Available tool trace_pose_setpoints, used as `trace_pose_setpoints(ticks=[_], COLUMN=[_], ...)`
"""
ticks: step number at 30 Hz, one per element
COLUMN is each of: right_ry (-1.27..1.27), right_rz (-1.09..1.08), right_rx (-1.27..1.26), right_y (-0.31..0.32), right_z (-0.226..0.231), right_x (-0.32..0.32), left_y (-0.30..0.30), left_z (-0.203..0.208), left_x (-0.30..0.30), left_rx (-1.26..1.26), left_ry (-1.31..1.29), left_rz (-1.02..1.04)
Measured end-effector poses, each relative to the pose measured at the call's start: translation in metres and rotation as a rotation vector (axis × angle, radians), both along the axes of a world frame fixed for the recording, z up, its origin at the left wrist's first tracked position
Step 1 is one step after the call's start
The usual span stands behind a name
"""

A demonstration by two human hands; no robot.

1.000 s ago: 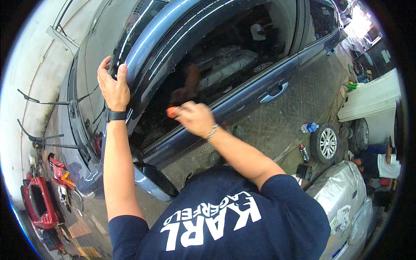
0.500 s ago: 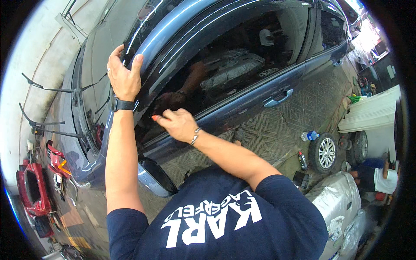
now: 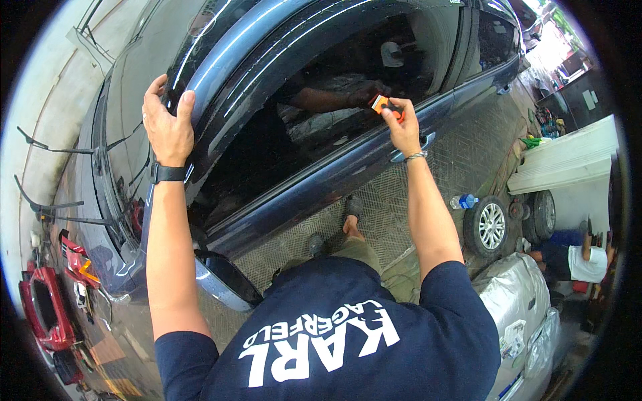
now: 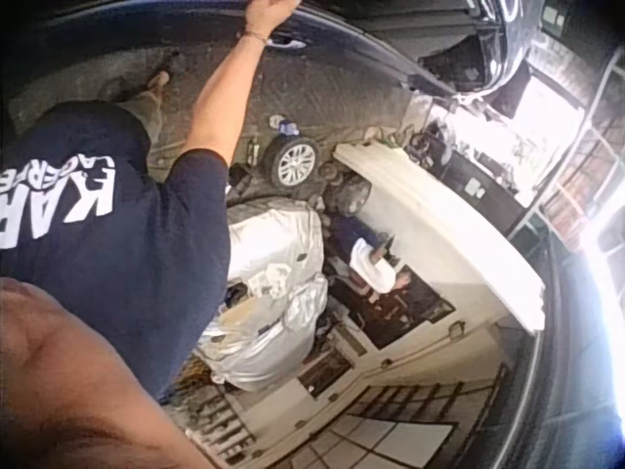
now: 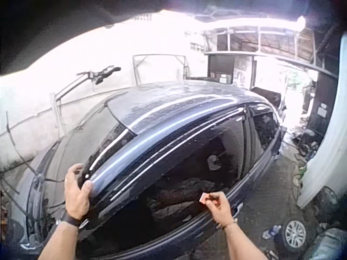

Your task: The person uses a small orange squeegee tool to smooth a tint film onto the car's side windows. They work along the edges and across the surface of the front and rear passenger windows, pressing the film firmly against the glass.

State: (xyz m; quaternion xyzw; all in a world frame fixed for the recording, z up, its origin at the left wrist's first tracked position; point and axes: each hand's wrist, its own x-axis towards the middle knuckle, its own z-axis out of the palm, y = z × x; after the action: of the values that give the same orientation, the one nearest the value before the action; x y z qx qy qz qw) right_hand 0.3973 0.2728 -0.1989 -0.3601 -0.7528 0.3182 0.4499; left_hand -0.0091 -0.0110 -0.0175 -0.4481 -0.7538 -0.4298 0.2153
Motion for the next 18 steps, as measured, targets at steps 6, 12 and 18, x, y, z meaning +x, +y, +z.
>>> trace_pose_setpoints(ticks=[6, 12, 18], right_ry=[0.037, -0.067, -0.113], right_rz=[0.07, 0.228, 0.405], right_rx=[-0.034, 0.272, 0.452], right_y=[0.012, -0.076, -0.22], right_z=[0.003, 0.034, 0.044], right_x=[0.0, -0.062, -0.166], left_y=[0.002, 0.0, 0.002], left_z=[0.0, 0.002, 0.002], left_x=[-0.002, 0.001, -0.001], left_rx=[-0.023, -0.06, -0.026], left_ry=[0.018, 0.031, -0.009], left_rz=[-0.011, 0.019, 0.002])
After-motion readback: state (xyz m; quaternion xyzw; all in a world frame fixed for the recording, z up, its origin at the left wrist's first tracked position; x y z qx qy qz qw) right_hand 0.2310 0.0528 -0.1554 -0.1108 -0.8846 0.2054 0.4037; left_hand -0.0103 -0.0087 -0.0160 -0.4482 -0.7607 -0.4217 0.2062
